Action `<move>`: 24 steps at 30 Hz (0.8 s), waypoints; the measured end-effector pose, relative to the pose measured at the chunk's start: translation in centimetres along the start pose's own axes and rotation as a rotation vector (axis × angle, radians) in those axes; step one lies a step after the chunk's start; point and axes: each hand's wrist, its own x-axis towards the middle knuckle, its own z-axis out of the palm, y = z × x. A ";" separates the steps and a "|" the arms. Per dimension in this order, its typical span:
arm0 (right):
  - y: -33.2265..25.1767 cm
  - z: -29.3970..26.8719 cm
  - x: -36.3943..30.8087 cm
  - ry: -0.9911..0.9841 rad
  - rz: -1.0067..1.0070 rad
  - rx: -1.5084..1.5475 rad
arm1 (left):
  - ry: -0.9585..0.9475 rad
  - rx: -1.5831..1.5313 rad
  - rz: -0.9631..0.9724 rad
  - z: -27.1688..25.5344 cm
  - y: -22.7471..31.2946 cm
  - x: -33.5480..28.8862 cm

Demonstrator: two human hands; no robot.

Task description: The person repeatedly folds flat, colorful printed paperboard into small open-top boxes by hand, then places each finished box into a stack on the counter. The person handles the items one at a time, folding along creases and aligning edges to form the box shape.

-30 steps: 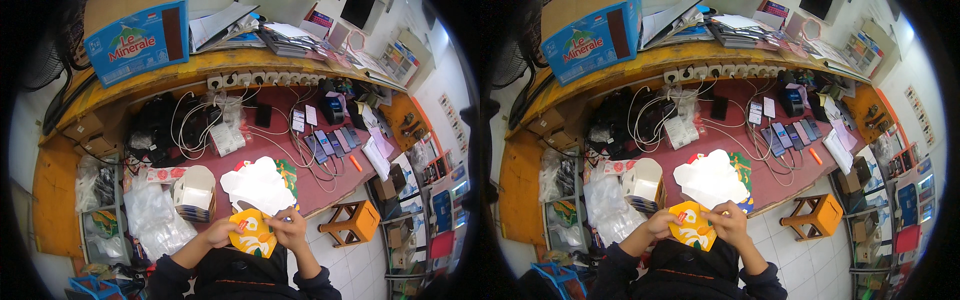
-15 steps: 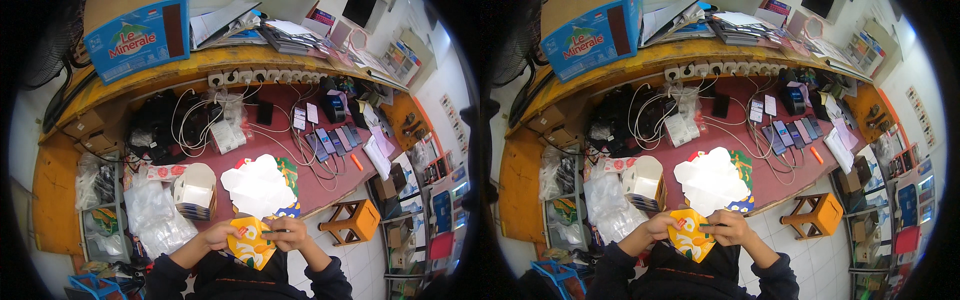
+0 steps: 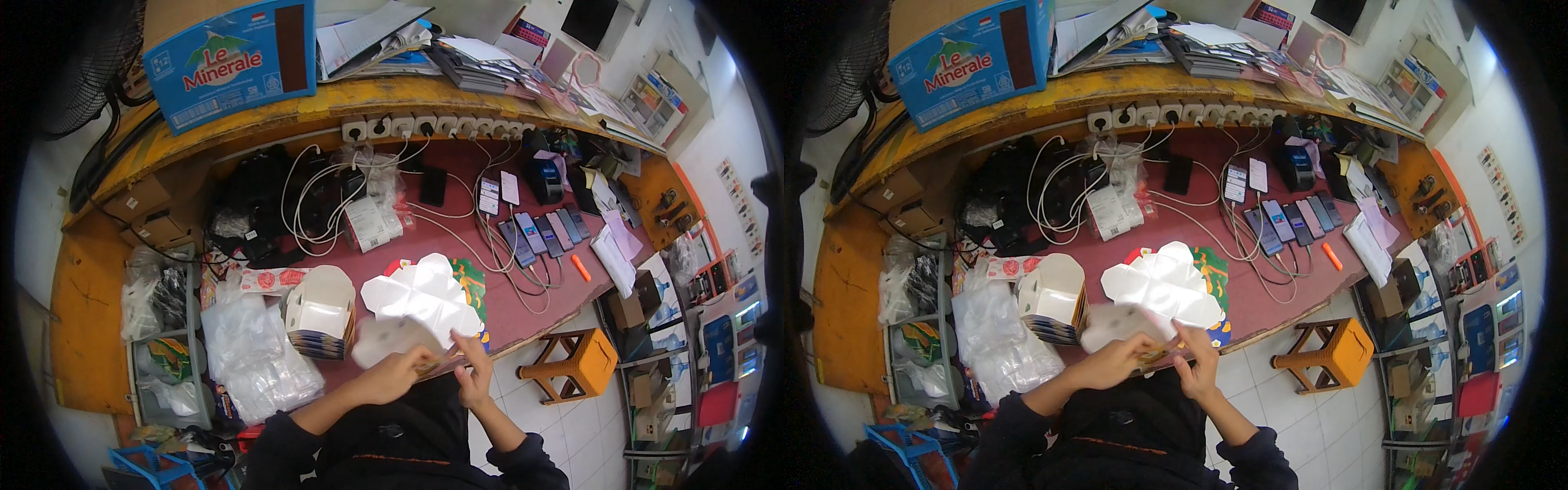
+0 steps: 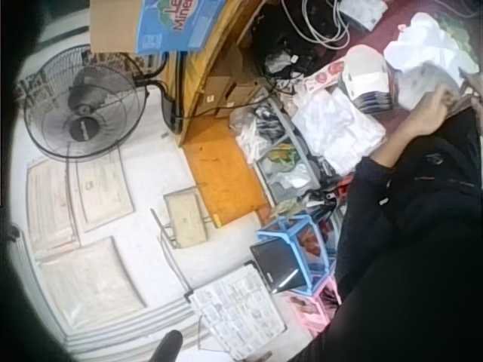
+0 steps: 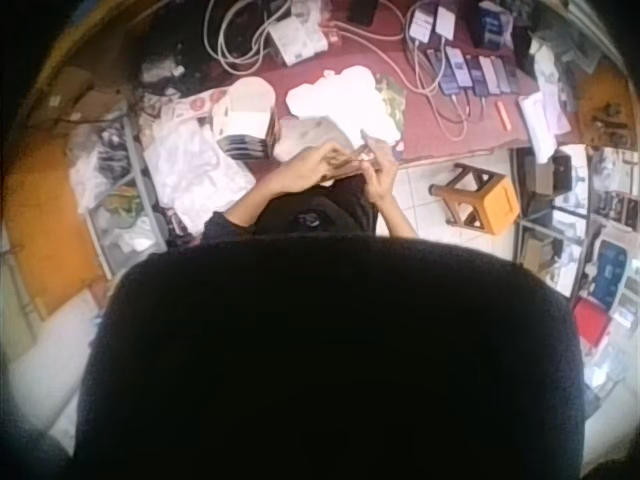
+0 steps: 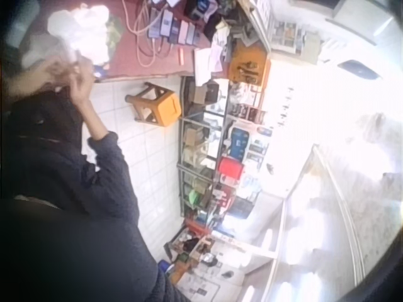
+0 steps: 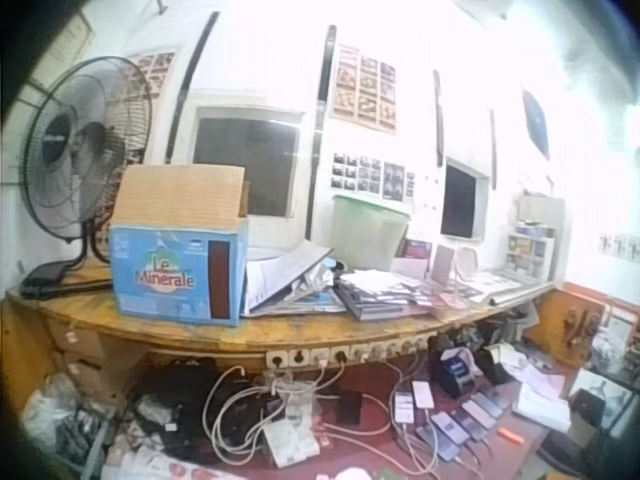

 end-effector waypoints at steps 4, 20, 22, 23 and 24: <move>1.2 0.6 2.7 -0.041 0.124 -0.136 | -0.077 0.845 0.395 1.5 1.4 1.3; -10.0 0.8 11.0 -0.637 0.154 -0.125 | 0.719 0.967 0.984 -7.8 1.6 -2.8; -9.8 3.1 11.6 -0.594 -0.518 -0.638 | 0.674 1.112 1.059 -8.0 1.9 -3.1; -9.2 5.5 12.4 -0.586 -0.216 -0.262 | 0.693 1.311 1.045 -8.6 2.0 -3.2; -8.7 6.7 13.2 -0.577 -0.214 -0.235 | 0.725 1.124 0.780 -9.5 1.8 -3.7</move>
